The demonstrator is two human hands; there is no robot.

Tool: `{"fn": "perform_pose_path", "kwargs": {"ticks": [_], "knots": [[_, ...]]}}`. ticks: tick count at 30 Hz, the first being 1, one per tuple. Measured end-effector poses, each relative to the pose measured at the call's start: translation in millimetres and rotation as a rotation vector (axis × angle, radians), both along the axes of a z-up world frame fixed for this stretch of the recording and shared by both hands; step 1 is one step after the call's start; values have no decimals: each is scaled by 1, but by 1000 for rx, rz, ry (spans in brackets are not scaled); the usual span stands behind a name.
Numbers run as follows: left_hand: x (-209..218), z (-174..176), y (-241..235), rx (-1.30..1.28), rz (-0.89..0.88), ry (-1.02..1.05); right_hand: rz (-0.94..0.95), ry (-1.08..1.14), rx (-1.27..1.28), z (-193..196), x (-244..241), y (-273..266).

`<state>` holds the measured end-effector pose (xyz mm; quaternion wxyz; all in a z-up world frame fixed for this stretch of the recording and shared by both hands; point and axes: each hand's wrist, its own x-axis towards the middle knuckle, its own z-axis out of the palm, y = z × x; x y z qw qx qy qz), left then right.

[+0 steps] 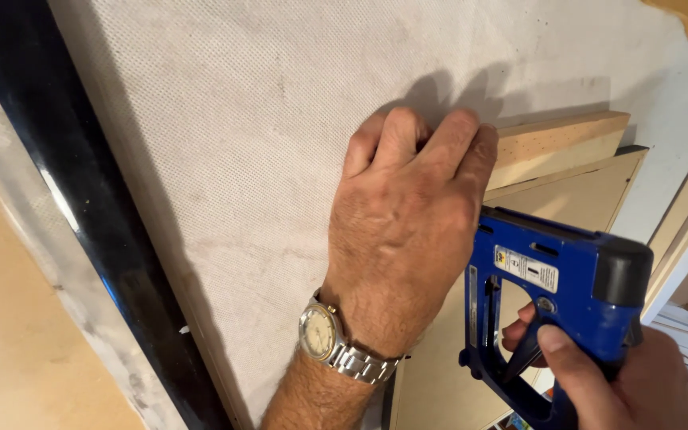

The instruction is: Assembling a wooden frame by stapling supports, placing artwork, and securing the backboard.

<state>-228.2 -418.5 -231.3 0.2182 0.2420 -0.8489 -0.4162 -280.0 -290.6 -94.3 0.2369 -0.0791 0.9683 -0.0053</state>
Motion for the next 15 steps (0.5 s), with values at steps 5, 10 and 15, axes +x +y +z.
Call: {"fn": "perform_pose_path", "kwargs": {"ticks": [5, 10, 15], "knots": [[-1, -4, 5, 14, 26, 22, -12, -4, 69, 3, 8, -52], [1, -4, 6, -21, 53, 15, 7, 0, 126, 8, 3, -31], [1, -5, 9, 7, 62, 41, 13, 5, 185, 12, -3, -8]]}}
